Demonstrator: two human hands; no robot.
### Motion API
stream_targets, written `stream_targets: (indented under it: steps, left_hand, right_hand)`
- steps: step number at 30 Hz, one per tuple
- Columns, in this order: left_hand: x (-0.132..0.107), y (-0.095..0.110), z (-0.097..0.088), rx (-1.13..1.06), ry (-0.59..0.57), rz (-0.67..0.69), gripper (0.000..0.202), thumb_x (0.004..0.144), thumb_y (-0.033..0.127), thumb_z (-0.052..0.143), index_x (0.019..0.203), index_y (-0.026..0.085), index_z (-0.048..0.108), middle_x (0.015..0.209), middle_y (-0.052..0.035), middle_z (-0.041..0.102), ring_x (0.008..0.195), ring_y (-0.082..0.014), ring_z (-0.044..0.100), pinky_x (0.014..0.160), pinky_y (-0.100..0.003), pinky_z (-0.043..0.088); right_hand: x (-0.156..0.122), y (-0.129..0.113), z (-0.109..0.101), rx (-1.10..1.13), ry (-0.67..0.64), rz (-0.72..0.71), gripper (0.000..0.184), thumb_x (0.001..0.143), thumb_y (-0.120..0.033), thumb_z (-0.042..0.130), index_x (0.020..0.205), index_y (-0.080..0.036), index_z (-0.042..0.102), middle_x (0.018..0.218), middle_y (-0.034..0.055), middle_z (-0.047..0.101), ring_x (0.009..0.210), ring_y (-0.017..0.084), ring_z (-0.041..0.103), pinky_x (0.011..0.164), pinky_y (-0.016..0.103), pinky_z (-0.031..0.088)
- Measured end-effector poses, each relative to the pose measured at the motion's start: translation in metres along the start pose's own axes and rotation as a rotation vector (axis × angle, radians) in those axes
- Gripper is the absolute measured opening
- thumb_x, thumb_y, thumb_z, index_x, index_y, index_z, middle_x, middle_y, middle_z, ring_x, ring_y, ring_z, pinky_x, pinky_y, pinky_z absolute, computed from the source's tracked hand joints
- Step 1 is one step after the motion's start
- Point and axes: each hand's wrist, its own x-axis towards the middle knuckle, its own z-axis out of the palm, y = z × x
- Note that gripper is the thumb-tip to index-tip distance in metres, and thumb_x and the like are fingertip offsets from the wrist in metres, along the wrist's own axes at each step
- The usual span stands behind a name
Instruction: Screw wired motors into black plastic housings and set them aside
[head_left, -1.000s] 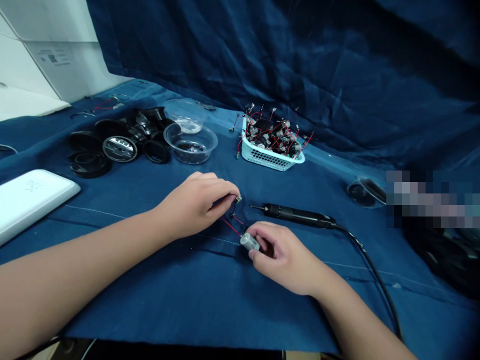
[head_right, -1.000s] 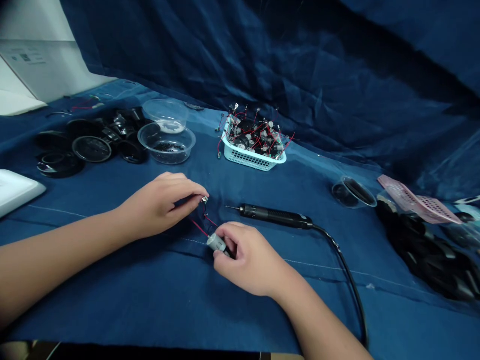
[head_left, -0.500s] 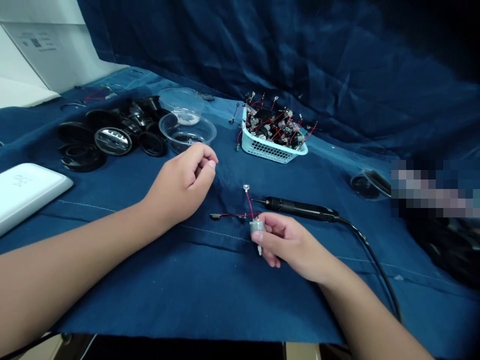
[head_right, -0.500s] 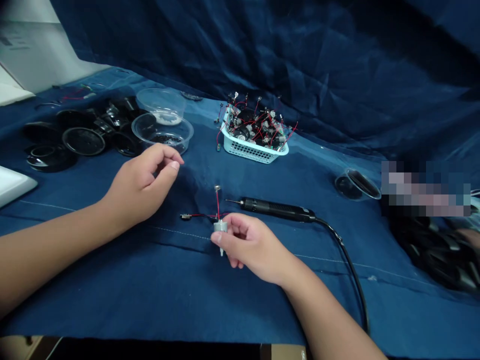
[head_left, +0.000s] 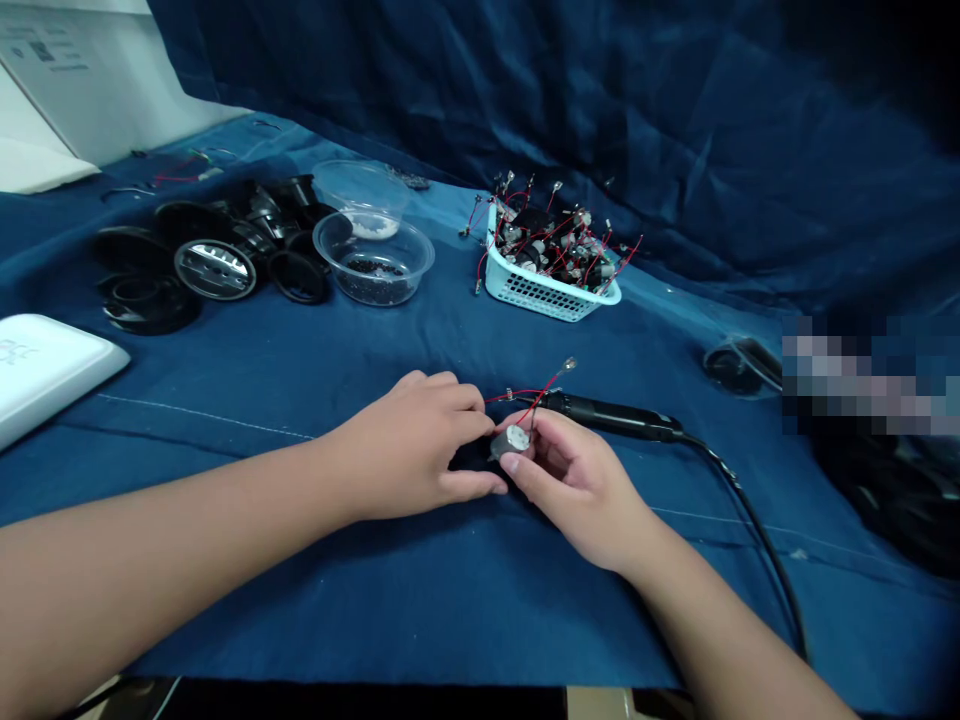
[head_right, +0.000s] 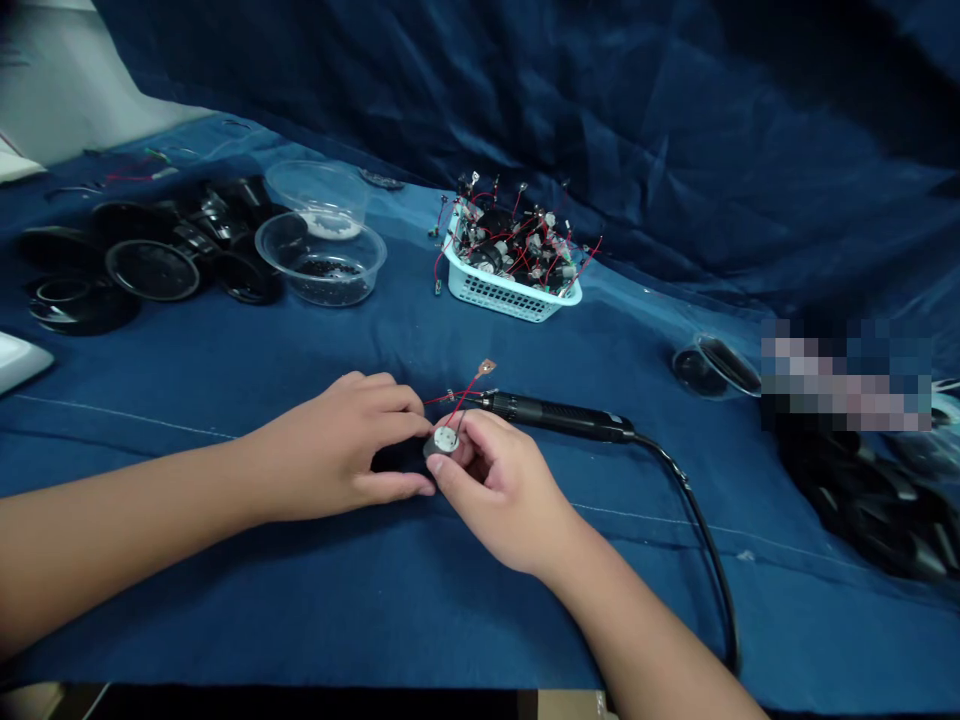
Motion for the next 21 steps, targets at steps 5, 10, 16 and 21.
stream_targets:
  steps: [5,10,16,21]
  left_hand:
    - [0.003,0.002,0.005,-0.017,0.039,0.015,0.028,0.099,0.048,0.067,0.092,0.025,0.079,0.101,0.0002,0.07,0.092,-0.0176,0.058,0.082,-0.036,0.029]
    - [0.004,0.01,0.008,0.014,0.124,0.029,0.022,0.098,0.042,0.068,0.092,0.025,0.079,0.094,0.0012,0.071,0.086,-0.0167,0.056,0.078,-0.036,0.025]
    - [0.004,0.011,0.01,0.11,0.141,0.036,0.03,0.096,0.047,0.069,0.083,0.022,0.077,0.094,0.0001,0.072,0.087,-0.0188,0.056,0.076,-0.038,0.023]
    - [0.005,0.01,0.012,0.042,0.142,0.0,0.025,0.094,0.046,0.072,0.103,0.024,0.078,0.105,0.0006,0.073,0.095,-0.02,0.06,0.081,-0.038,0.026]
  right_hand:
    - [-0.001,-0.001,0.001,-0.181,0.067,-0.128,0.025,0.095,-0.04,0.073,0.109,-0.021,0.066,0.092,0.001,0.065,0.072,0.013,0.057,0.064,0.027,0.048]
    - [0.002,-0.001,0.006,-0.4,0.234,-0.173,0.04,0.096,-0.051,0.069,0.075,-0.019,0.058,0.071,-0.0013,0.057,0.063,0.012,0.051,0.06,0.028,0.038]
    - [0.001,-0.002,0.008,-0.501,0.211,-0.116,0.059,0.103,-0.06,0.053,0.06,-0.02,0.052,0.058,-0.001,0.051,0.056,0.012,0.047,0.058,0.031,0.032]
    - [0.002,-0.002,0.007,-0.629,0.202,-0.218,0.049,0.105,-0.043,0.05,0.062,-0.02,0.051,0.062,0.0002,0.056,0.059,0.013,0.052,0.06,0.031,0.034]
